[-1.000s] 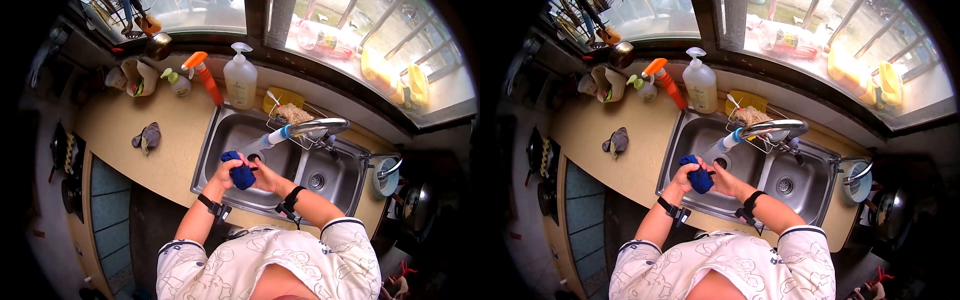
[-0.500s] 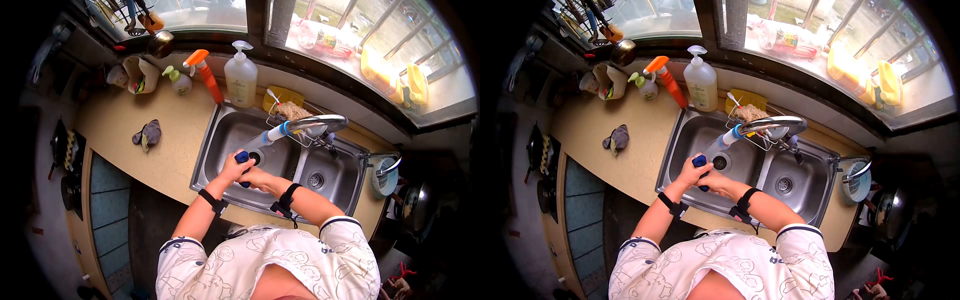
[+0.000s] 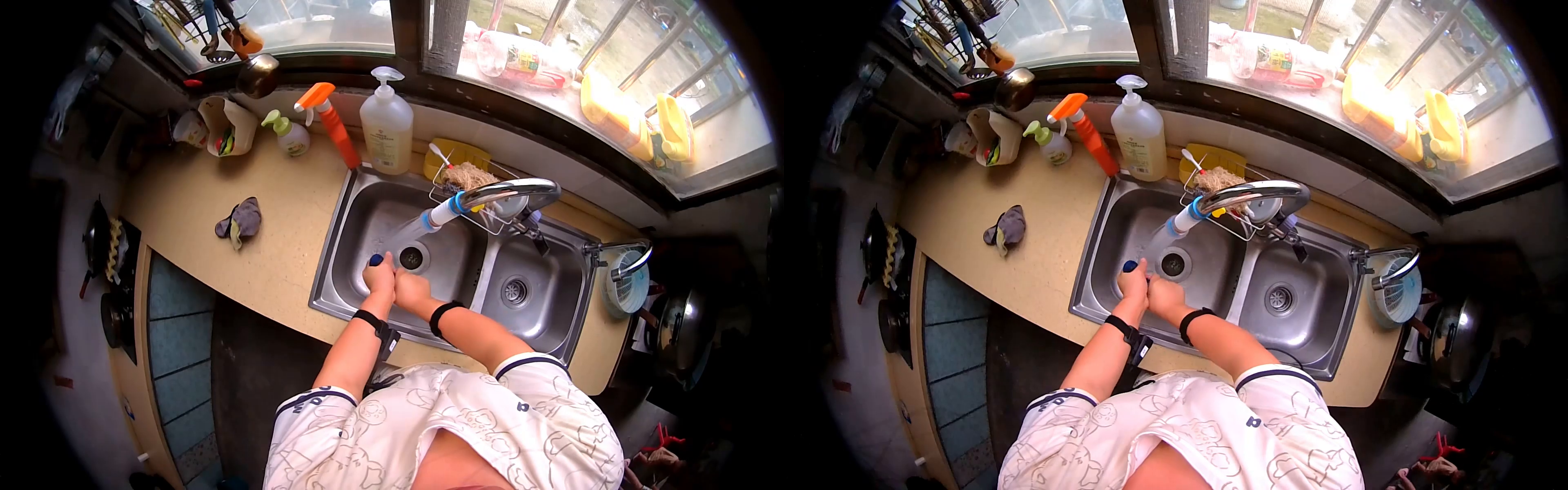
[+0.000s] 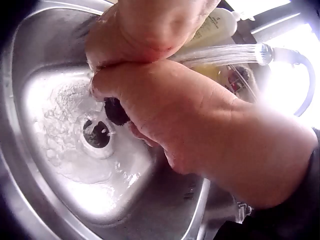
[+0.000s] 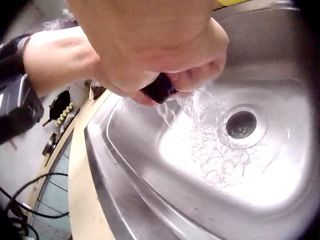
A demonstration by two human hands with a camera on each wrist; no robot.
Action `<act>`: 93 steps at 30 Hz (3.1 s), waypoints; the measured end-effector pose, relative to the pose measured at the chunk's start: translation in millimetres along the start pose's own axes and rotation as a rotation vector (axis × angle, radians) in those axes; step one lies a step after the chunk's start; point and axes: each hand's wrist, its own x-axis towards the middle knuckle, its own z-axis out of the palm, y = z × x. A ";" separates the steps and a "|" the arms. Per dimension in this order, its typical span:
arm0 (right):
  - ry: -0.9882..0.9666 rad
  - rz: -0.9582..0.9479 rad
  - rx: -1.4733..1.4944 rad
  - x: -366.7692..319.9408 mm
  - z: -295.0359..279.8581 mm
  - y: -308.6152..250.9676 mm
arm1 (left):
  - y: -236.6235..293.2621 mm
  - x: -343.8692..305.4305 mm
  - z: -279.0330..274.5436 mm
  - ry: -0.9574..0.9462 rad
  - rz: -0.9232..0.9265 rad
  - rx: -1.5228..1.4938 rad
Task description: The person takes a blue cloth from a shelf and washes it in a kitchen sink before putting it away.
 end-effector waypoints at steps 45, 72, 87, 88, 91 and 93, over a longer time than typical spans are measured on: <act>0.595 0.220 1.018 -70.7 -93.1 136.1 | 40.3 -39.9 -39.6 -0.318 -0.389 -0.565; 0.282 0.017 1.291 -256.3 -65.9 78.7 | 29.8 -180.4 -38.7 -1.251 0.017 0.318; 0.725 0.118 1.345 -561.7 -74.3 306.6 | -148.3 -473.6 109.6 -1.734 -0.115 0.588; 0.713 0.111 1.317 -581.7 -77.7 321.7 | -164.0 -492.0 115.6 -1.691 -0.130 0.560; 0.732 0.129 1.351 -622.6 -81.1 365.7 | -203.9 -534.6 129.9 -1.713 -0.072 0.518; 0.741 0.138 1.399 -643.1 -90.8 390.4 | -213.0 -566.7 139.5 -1.737 0.049 0.539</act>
